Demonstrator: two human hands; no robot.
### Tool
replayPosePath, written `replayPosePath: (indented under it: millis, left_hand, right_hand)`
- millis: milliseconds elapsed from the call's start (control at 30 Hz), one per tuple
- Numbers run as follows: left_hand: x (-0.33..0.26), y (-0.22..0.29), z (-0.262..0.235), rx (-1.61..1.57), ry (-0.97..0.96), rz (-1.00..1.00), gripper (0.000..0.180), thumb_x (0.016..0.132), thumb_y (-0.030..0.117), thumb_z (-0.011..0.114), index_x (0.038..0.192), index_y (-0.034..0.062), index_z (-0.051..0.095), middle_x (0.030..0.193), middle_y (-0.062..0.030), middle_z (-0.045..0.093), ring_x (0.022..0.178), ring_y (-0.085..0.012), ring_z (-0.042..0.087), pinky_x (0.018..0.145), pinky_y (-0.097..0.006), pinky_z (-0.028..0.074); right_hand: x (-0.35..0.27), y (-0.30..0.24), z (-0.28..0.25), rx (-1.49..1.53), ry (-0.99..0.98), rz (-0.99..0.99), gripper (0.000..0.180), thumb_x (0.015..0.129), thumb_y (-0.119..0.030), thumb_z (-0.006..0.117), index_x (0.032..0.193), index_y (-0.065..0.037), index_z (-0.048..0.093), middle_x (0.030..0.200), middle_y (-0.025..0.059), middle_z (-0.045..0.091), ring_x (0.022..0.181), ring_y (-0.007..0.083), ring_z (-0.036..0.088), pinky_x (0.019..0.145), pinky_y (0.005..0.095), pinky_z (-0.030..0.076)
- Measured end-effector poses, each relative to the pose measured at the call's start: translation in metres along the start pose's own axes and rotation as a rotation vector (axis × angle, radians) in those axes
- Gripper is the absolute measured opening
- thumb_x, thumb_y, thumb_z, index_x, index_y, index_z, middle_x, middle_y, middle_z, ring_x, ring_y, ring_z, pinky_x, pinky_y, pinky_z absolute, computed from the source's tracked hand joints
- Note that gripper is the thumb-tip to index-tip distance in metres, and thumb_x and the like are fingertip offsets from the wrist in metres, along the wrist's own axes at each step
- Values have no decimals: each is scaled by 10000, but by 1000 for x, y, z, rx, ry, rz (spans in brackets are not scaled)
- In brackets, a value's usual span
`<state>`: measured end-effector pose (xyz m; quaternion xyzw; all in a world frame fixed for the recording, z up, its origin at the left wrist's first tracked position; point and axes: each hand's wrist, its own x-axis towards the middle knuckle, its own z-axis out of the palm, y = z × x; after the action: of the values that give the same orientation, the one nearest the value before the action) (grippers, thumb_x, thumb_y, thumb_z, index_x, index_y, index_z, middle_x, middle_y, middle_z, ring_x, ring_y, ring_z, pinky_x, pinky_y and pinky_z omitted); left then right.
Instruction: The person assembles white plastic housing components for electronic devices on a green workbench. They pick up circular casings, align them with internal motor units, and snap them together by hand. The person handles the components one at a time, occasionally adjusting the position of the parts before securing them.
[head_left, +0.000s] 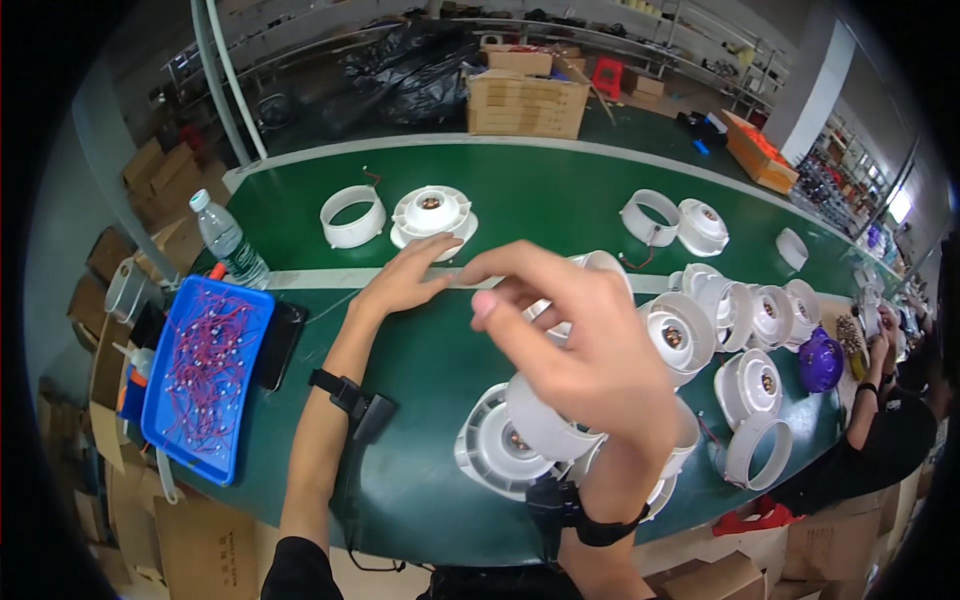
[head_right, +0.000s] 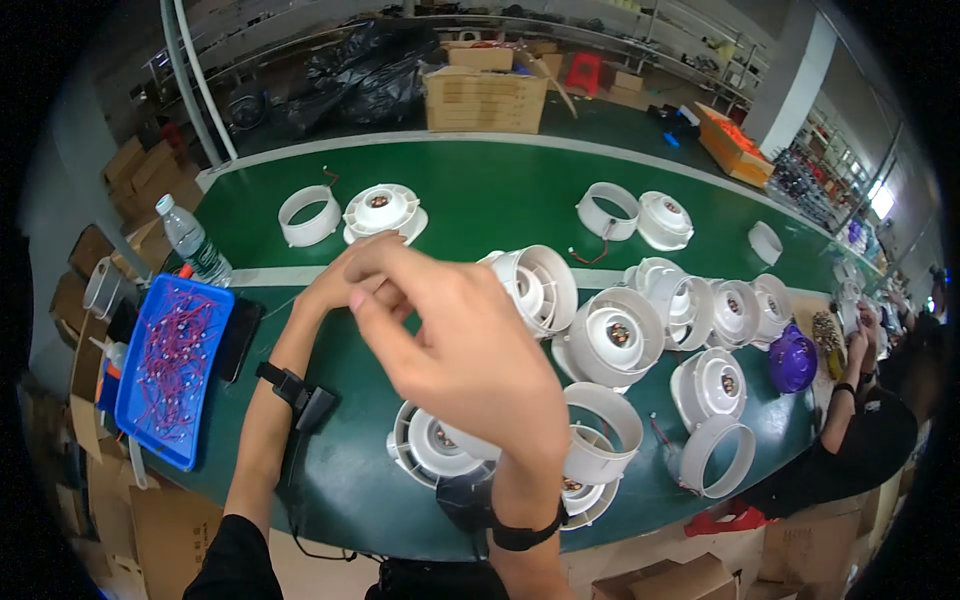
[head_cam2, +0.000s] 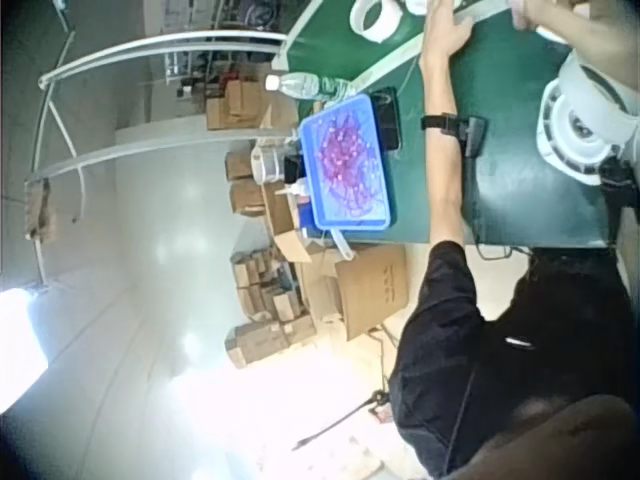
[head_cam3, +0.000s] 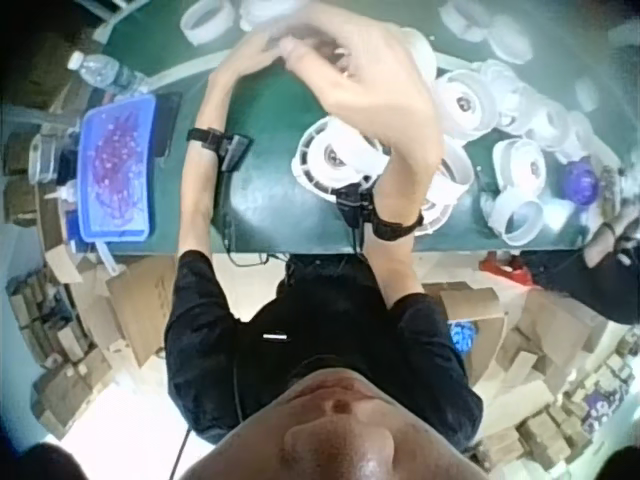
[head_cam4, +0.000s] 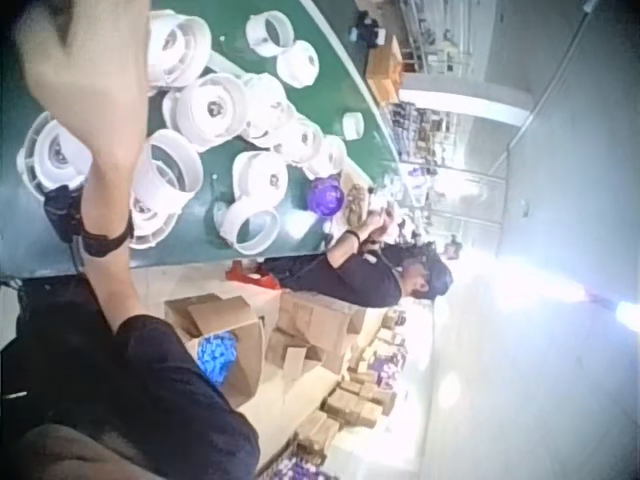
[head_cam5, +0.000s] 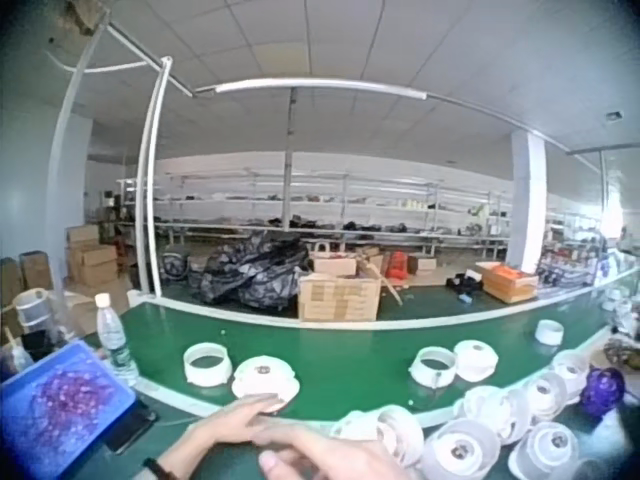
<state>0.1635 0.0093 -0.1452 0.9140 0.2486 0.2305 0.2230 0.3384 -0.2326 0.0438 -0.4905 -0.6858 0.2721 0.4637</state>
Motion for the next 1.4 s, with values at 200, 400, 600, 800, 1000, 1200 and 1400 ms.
replayPosePath:
  millis: [200, 400, 600, 800, 1000, 1200, 1400]
  left_hand:
    - [16, 3, 12, 384, -70, -200, 670, 852, 249, 669, 1465, 100, 446, 1500, -224, 435, 1324, -408, 464, 1073, -475, 433]
    - [2, 39, -33, 115, -319, -238, 619, 878, 316, 668, 1405, 38, 503, 1357, -252, 568, 1288, -387, 515, 1058, -458, 447]
    - [-21, 178, -33, -324, -572, 243, 690, 768, 333, 789, 1359, 69, 549, 1389, -214, 524, 1324, -360, 477, 1098, -436, 399]
    - [-41, 191, -25, -81, -456, 220, 416, 748, 297, 805, 1065, 56, 682, 1123, -117, 630, 1093, -328, 571, 921, -431, 480]
    - [-48, 184, -102, -240, -203, -82, 367, 797, 292, 835, 928, -35, 731, 748, -100, 709, 689, -148, 679, 673, -305, 552]
    - [-52, 208, -120, -77, 316, -4, 361, 719, 229, 864, 934, -24, 720, 818, -90, 716, 771, -163, 681, 734, -296, 523]
    - [-39, 213, -105, 219, 320, 381, 319, 582, 117, 885, 816, 37, 683, 1012, -94, 686, 994, -344, 634, 842, -419, 518]
  right_hand:
    - [-2, 6, -5, -72, 8, 62, 203, 920, -98, 609, 1095, -15, 667, 812, 92, 717, 772, 133, 707, 656, 251, 528]
    - [-6, -1, -9, -92, 34, 64, 209, 945, -108, 603, 1111, 8, 657, 843, 78, 715, 803, 119, 696, 687, 229, 516]
    - [-11, -2, -10, -51, 48, 12, 199, 951, -112, 596, 1100, 6, 656, 831, 65, 697, 800, 111, 677, 669, 236, 502]
    - [-18, -7, -19, -30, 47, -53, 204, 957, -118, 592, 1102, 10, 657, 825, 66, 695, 794, 116, 663, 701, 236, 497]
    - [-21, 2, -27, 88, 131, -40, 214, 967, -147, 598, 1099, 7, 667, 823, 76, 703, 797, 97, 644, 704, 217, 475]
    - [-9, 3, -20, 193, 265, 7, 400, 996, -265, 578, 1312, -19, 572, 789, 109, 701, 718, 120, 665, 600, 221, 471]
    - [-4, 4, -17, 606, 327, -16, 419, 1034, -306, 559, 1190, 80, 599, 896, 118, 717, 772, 121, 687, 678, 248, 542]
